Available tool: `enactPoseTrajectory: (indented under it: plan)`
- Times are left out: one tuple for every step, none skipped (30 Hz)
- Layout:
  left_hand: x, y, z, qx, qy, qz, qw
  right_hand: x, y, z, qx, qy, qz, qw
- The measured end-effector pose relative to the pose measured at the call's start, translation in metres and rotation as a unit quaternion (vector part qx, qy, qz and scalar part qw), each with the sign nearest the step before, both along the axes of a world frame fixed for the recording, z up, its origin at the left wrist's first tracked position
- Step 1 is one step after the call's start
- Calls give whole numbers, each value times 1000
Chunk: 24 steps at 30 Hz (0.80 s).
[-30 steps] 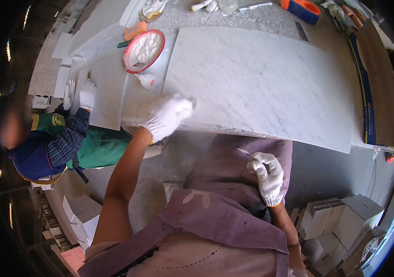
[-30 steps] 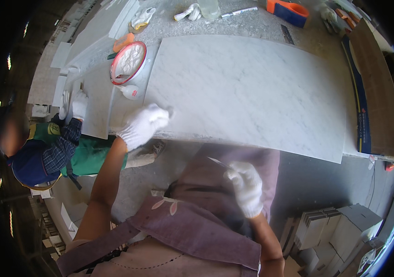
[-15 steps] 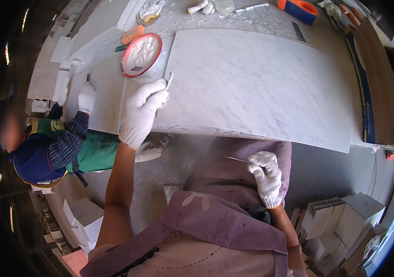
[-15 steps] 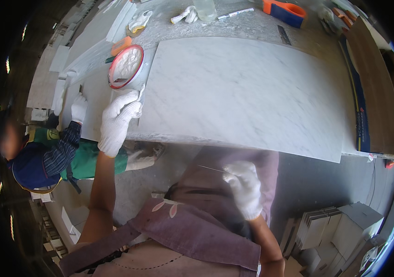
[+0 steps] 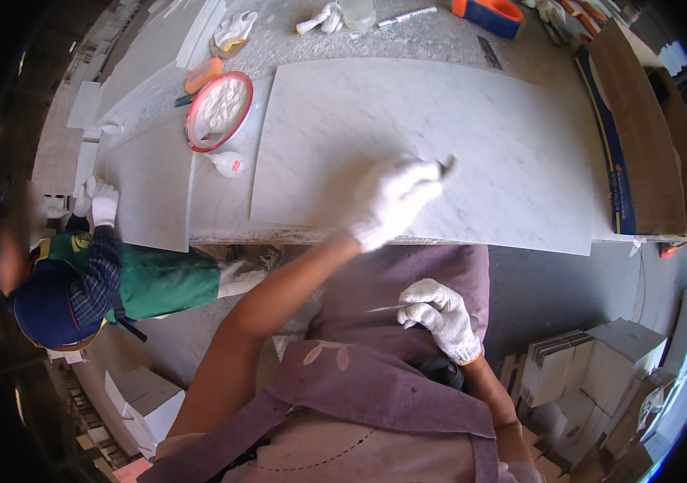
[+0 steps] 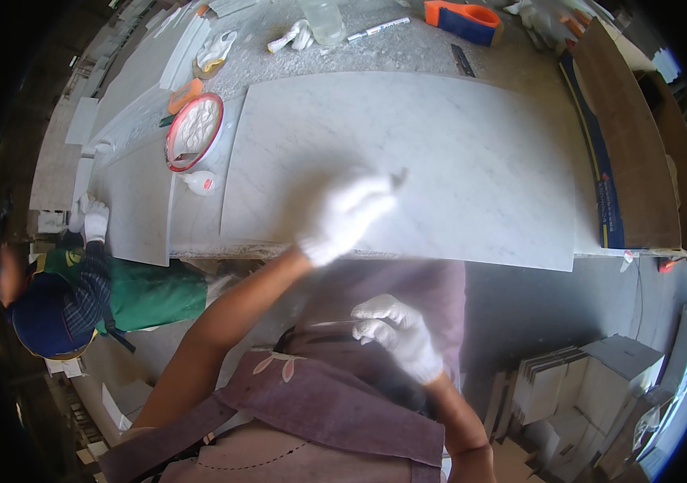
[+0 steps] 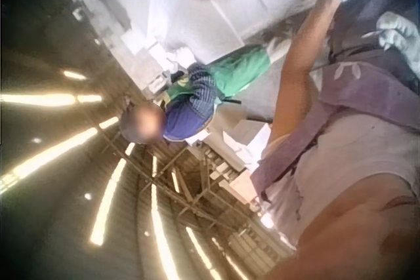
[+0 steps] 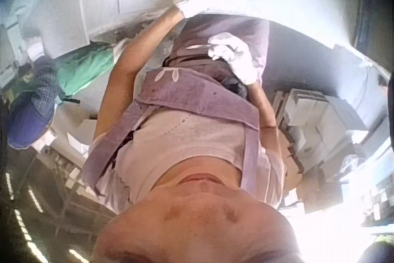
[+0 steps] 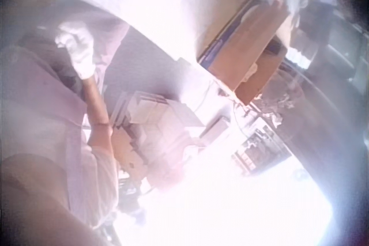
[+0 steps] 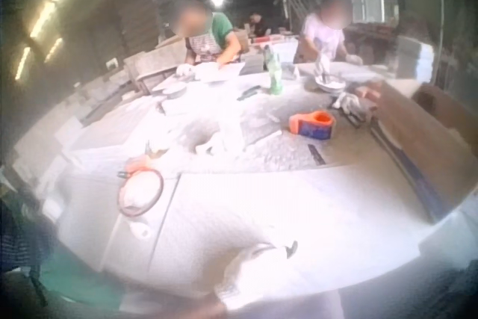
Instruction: The person applies a white paste from a red-rimmed bowl onto a large white tile using a small metal spatula. They spread the paste across the tile surface, then lift and reposition the tile on the workbench while continuing to apply and smooth the paste.
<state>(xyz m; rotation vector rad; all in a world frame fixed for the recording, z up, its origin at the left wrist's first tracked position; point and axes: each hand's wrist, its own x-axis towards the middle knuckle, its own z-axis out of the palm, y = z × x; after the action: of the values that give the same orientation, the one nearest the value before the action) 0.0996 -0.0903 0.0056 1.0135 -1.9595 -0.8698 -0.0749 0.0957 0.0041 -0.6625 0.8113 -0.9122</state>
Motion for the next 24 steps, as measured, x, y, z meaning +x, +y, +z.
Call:
enactPoseTrajectory:
  plan:
    - [-21,6,2,-26,-10,-47,999,-1,-1,2,-9,-26,0,1000]
    - [-34,10,6,-46,-28,-112,992,-2,-1,4,-5,-40,3,999]
    - [-47,19,10,20,-16,-132,991,-4,-1,6,-3,-56,3,998]
    - [-54,24,15,72,-43,-160,983,-5,0,6,1,-74,0,997]
    - [-54,25,19,166,-7,-170,971,-6,1,6,-7,-75,-5,997]
    - [-53,23,24,253,35,-177,951,-8,1,5,-11,-78,-14,997]
    - [-43,16,29,297,94,-162,936,-9,2,3,-16,-81,-24,996]
    - [-28,4,36,339,152,-146,917,-10,3,0,-28,-99,-35,994]
    - [-10,-13,43,391,245,-114,880,-11,5,-2,-20,-101,-52,993]
    - [10,-33,52,298,186,-49,935,-13,4,-7,-48,-55,-25,997]
    - [39,-55,63,268,232,-13,935,-13,5,-10,-30,-70,-27,997]
    - [69,-77,76,223,229,36,947,-12,7,-13,-18,-95,-36,995]
    - [102,-98,90,201,216,67,953,-11,9,-16,-6,-88,-50,995]
    - [133,-117,102,176,201,113,957,-9,10,-18,-5,-84,-50,995]
    - [164,-133,113,185,200,159,949,-8,11,-20,-5,-80,-50,996]
    - [190,-149,120,174,167,225,944,-6,10,-21,-6,-75,-49,996]
    - [212,-159,123,160,146,277,936,-5,10,-21,-15,-80,-46,996]
    - [236,-167,124,169,144,301,927,-3,8,-20,-7,-79,-43,996]
    - [259,-176,127,155,98,324,928,-2,7,-19,0,-76,-40,996]
    - [281,-186,128,155,72,353,920,-2,6,-17,6,-84,-44,995]
    - [301,-197,126,113,45,372,920,-1,4,-16,24,-80,-42,996]
    - [320,-208,123,79,25,397,914,0,4,-13,29,-50,-45,997]
    - [341,-217,121,36,13,414,909,1,3,-11,31,-32,-54,998]
    - [361,-223,116,61,-40,430,900,1,3,-9,31,-23,-58,998]
